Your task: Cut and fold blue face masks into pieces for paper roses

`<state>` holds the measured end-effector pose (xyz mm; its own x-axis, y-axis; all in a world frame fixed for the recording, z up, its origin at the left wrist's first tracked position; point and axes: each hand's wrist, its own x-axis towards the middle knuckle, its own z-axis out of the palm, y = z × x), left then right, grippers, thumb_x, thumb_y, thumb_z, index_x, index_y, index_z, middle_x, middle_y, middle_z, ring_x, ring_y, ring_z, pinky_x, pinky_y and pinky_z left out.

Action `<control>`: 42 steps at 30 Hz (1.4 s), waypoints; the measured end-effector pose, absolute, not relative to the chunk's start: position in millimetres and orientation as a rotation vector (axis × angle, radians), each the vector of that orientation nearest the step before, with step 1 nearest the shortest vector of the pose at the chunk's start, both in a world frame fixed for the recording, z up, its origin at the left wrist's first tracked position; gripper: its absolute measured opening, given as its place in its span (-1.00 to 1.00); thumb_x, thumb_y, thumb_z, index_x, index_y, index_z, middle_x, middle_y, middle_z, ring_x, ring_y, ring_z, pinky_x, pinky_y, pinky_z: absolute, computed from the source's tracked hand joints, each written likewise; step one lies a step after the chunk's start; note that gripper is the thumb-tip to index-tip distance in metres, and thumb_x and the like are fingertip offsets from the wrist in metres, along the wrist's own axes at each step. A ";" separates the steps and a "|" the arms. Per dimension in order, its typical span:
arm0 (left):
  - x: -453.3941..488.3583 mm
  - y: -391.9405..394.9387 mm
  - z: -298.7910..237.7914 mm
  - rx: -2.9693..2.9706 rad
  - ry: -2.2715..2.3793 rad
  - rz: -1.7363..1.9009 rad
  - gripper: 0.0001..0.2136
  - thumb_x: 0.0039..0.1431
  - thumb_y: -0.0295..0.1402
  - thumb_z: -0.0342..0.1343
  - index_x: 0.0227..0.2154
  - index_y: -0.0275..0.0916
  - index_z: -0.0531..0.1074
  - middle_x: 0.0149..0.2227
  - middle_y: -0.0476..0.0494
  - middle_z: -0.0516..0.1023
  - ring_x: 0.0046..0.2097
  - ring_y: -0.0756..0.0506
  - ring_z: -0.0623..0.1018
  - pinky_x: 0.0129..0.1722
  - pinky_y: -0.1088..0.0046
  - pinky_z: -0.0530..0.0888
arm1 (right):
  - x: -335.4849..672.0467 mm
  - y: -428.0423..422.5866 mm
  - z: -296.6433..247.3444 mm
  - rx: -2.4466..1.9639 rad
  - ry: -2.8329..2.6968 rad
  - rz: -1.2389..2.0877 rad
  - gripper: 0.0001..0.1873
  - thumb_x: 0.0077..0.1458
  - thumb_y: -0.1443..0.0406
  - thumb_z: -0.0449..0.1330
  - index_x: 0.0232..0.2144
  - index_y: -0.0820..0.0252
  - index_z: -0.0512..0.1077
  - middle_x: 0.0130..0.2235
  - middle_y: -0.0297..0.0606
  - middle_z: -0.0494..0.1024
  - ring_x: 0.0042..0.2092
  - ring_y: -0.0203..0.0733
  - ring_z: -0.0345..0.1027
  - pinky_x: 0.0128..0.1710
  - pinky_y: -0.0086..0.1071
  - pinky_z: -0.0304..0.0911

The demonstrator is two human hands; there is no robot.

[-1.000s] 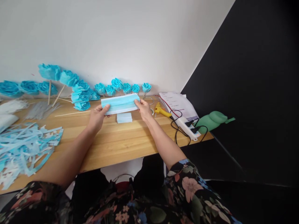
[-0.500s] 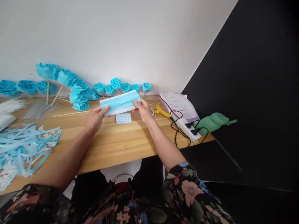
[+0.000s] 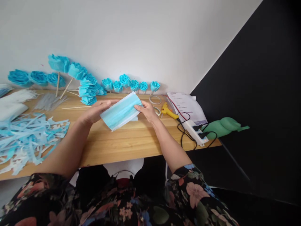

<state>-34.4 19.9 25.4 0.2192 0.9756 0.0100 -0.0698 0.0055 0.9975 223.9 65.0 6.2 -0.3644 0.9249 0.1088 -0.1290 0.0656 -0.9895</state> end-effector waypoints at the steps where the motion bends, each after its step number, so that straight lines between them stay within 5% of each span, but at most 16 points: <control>1: -34.8 18.2 26.8 1.311 1.037 1.045 -0.39 -0.16 0.13 0.40 -0.14 -0.25 0.66 -0.18 -0.32 0.71 -0.13 -0.33 0.67 -0.26 0.35 0.58 | 223.5 64.5 4.2 -0.847 -1.467 1.468 -0.57 -0.18 0.02 0.47 -0.36 0.20 0.57 -0.46 -0.42 0.51 -0.43 -0.33 0.29 -0.43 -0.46 0.23; 11: -12.7 4.9 43.7 1.379 1.168 0.778 -0.67 -0.22 -0.36 0.49 -0.29 -0.24 0.67 -0.38 -0.16 0.68 -0.34 -0.27 0.66 -0.45 0.40 0.51 | 216.1 52.1 4.0 -0.901 -1.723 1.413 -0.55 -0.08 -0.07 0.40 -0.41 0.20 0.53 -0.48 -0.40 0.45 -0.42 -0.30 0.28 -0.40 -0.44 0.20; 27: -3.6 16.9 13.9 1.550 1.339 0.959 -0.72 -0.24 -0.27 0.46 -0.39 -0.20 0.63 -0.45 -0.07 0.62 -0.45 -0.11 0.52 -0.54 0.49 0.35 | 213.5 54.5 6.8 -0.942 -1.896 0.972 -0.47 0.12 -0.07 0.25 -0.60 0.17 0.24 -0.53 -0.45 0.13 -0.42 -0.37 0.03 -0.41 -0.43 -0.03; 35: -10.1 24.4 6.3 1.145 1.260 1.187 -0.55 -0.33 -0.26 0.51 -0.31 -0.25 0.54 -0.33 -0.14 0.64 -0.36 -0.16 0.58 -0.41 0.39 0.53 | 215.8 64.8 4.2 -0.886 -1.533 1.108 -0.41 0.11 -0.23 0.18 -0.39 0.18 0.49 -0.49 -0.36 0.51 -0.48 -0.34 0.36 -0.43 -0.46 0.29; 42: -17.2 33.5 -0.9 0.955 1.198 1.345 -0.49 -0.40 -0.27 0.48 -0.28 -0.24 0.47 -0.32 -0.11 0.62 -0.26 -0.17 0.58 -0.26 0.31 0.58 | 223.4 77.7 -1.7 -0.955 -1.397 0.987 -0.39 0.11 -0.25 0.17 -0.38 0.18 0.51 -0.54 -0.35 0.53 -0.50 -0.38 0.38 -0.47 -0.53 0.30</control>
<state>-17.2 33.5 -0.9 -0.1326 0.9882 -0.0765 -0.1892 0.0505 0.9806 223.4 77.7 -1.7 -0.0510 0.9455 0.3217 0.0131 0.3227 -0.9464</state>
